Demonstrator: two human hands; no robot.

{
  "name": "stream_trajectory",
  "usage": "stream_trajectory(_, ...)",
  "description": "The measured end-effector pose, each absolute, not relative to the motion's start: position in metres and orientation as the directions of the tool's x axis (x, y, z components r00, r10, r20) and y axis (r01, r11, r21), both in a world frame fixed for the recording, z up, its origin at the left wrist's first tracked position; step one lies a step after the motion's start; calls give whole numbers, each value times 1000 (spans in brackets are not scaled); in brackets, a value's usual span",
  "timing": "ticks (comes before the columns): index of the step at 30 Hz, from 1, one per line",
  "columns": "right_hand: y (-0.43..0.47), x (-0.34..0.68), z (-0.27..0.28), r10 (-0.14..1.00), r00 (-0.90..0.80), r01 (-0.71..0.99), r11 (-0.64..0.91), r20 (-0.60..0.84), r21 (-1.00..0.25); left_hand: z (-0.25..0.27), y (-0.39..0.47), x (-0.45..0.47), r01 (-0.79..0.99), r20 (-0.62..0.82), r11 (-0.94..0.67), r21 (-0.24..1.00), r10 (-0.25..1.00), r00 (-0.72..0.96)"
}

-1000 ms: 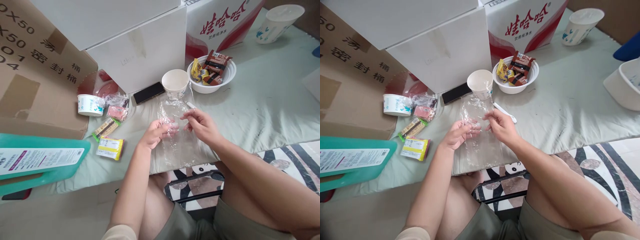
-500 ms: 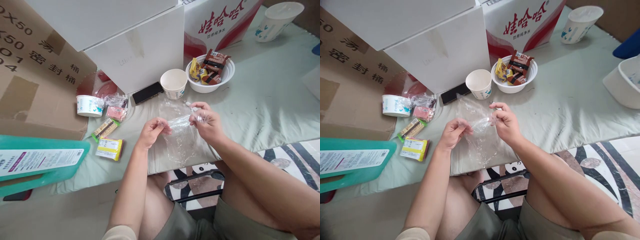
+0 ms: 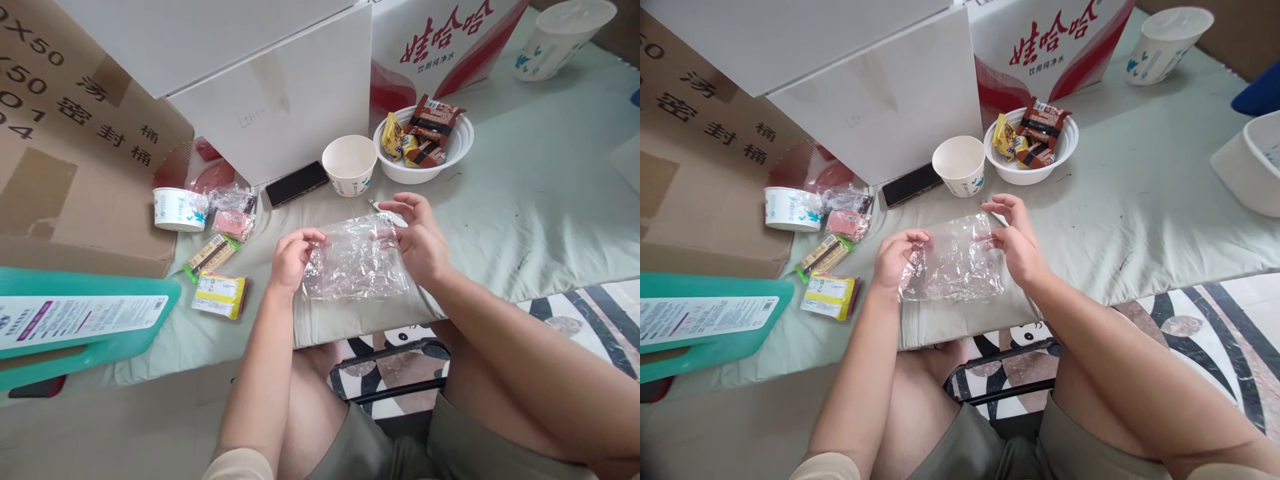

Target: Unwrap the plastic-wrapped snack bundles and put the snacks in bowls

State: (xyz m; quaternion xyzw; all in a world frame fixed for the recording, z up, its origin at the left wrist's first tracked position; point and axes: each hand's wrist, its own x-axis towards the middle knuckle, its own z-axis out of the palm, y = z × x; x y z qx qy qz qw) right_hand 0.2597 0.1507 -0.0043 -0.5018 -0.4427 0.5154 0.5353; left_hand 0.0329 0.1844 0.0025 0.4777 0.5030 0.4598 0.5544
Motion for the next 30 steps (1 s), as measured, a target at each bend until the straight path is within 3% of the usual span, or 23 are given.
stream_trajectory(4, 153, 257, -5, 988, -42, -127, -152, -148, -980, 7, 183, 35, -60, -82, 83, 995, 996, 20)
stream_trajectory(10, 148, 252, 5, 932, -290, 69, -206, -217, -976, 10, 182, 35, -195, -107, 117, 974, 992, 60)
stream_trajectory(14, 148, 250, 5, 951, -255, 6, -177, -173, -984, 13, 181, 31, -341, -218, 267, 902, 960, 174)
stream_trajectory(17, 149, 248, 3, 973, -170, -127, -176, -153, -976, 10, 180, 30, -210, -386, 468, 858, 859, 336)
stream_trajectory(19, 149, 248, 3, 971, -153, -172, -207, -182, -963, 8, 180, 30, -103, -448, 508, 855, 824, 348)
stream_trajectory(26, 151, 248, 4, 924, -277, 66, -254, -263, -965, 7, 183, 35, -65, -422, 452, 889, 867, 264)
stream_trajectory(30, 150, 248, 6, 943, -234, 20, -237, -235, -971, 8, 183, 33, -12, -397, 411, 911, 887, 233)
